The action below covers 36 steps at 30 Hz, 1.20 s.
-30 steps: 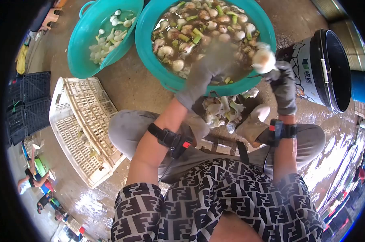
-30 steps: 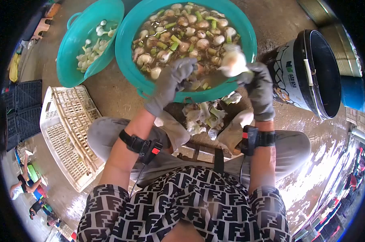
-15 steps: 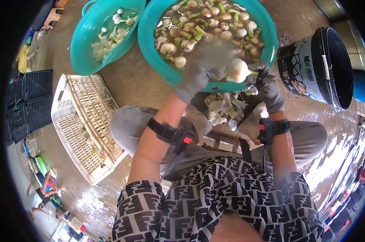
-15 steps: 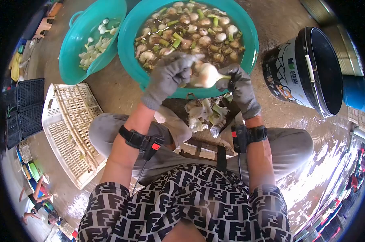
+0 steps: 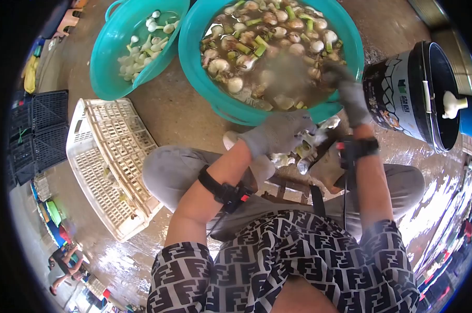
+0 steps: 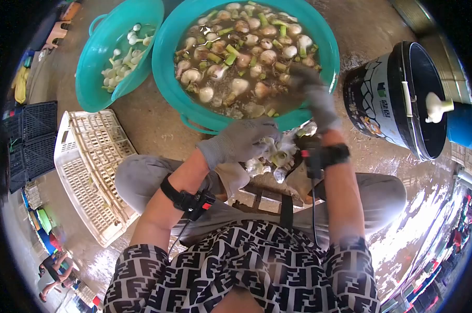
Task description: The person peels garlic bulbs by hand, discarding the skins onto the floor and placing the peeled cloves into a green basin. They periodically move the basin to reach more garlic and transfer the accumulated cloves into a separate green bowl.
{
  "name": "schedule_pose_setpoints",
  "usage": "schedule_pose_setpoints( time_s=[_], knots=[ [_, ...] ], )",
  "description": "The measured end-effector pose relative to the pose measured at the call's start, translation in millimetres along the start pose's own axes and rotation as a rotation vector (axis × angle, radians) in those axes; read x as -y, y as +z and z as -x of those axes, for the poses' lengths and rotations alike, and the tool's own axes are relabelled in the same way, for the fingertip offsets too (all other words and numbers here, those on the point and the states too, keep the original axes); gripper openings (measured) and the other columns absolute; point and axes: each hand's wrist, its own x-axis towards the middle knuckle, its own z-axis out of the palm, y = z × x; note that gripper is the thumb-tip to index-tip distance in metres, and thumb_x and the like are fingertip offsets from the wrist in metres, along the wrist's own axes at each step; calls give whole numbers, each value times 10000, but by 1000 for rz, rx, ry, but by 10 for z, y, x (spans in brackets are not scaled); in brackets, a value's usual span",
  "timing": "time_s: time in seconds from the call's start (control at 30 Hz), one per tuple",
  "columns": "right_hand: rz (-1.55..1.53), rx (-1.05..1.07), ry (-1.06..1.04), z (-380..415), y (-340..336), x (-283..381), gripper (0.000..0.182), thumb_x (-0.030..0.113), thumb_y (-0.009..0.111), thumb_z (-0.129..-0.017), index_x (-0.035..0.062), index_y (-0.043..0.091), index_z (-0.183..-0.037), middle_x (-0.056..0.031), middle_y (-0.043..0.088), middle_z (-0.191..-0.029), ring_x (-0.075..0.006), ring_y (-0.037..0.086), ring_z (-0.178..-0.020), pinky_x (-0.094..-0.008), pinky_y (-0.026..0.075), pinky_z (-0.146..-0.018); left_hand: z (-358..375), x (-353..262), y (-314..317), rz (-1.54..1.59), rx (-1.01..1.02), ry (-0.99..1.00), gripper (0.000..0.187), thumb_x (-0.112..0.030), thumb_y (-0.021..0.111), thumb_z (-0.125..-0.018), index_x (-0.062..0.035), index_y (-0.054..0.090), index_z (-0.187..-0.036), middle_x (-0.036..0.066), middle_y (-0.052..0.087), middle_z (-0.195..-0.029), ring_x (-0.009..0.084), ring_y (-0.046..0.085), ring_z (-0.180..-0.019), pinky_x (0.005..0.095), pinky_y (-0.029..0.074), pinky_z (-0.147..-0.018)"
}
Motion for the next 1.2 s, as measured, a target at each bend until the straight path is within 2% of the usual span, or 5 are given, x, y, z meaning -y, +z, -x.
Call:
schedule_pose_setpoints(
  time_s=[0.1, 0.37, 0.77, 0.93, 1.2],
  knots=[
    [1152, 199, 37, -261, 595, -342, 554, 128, 573, -700, 108, 484, -1246, -123, 534, -1206, -281, 508, -1112, -343, 391, -967, 1, 17, 8, -6, -101, -44, 230, -215, 605, -781, -127, 610, -993, 81, 574, -1032, 282, 578, -923, 371, 455, -824],
    [1080, 248, 94, -219, 548, -546, 510, 209, 601, -718, 86, 516, -1206, -180, 614, -1039, -289, 589, -974, -347, 449, -867, 7, 139, -257, -17, -352, -252, 521, -159, 665, -727, -108, 467, -1206, 138, 514, -1162, 324, 542, -1014, 384, 436, -883],
    [-743, 168, 316, 335, 709, 430, 293, 173, 532, -885, 2, 537, -1122, -64, 594, -1026, -123, 581, -817, -260, 503, -692, -65, 309, -237, 127, -638, -103, 782, -325, 794, -599, -54, 429, -1236, 171, 493, -1198, 313, 481, -1120, 368, 383, -954],
    [229, 131, -426, 313, 806, 208, 377, 123, 694, -759, 14, 571, -1098, -76, 610, -1023, -185, 579, -941, -304, 465, -836, -75, 174, -210, -30, -700, -14, 808, -427, 805, -552, -53, 465, -1183, 140, 503, -1140, 293, 483, -1093, 379, 396, -925],
    [285, 133, -301, 396, 787, 541, 305, 113, 644, -792, -42, 585, -1048, -128, 634, -990, -179, 600, -908, -293, 473, -809, -77, 182, -194, 97, -605, 14, 793, -441, 765, -606, -79, 442, -1234, 153, 454, -1251, 316, 437, -1168, 378, 355, -979]
  ],
)
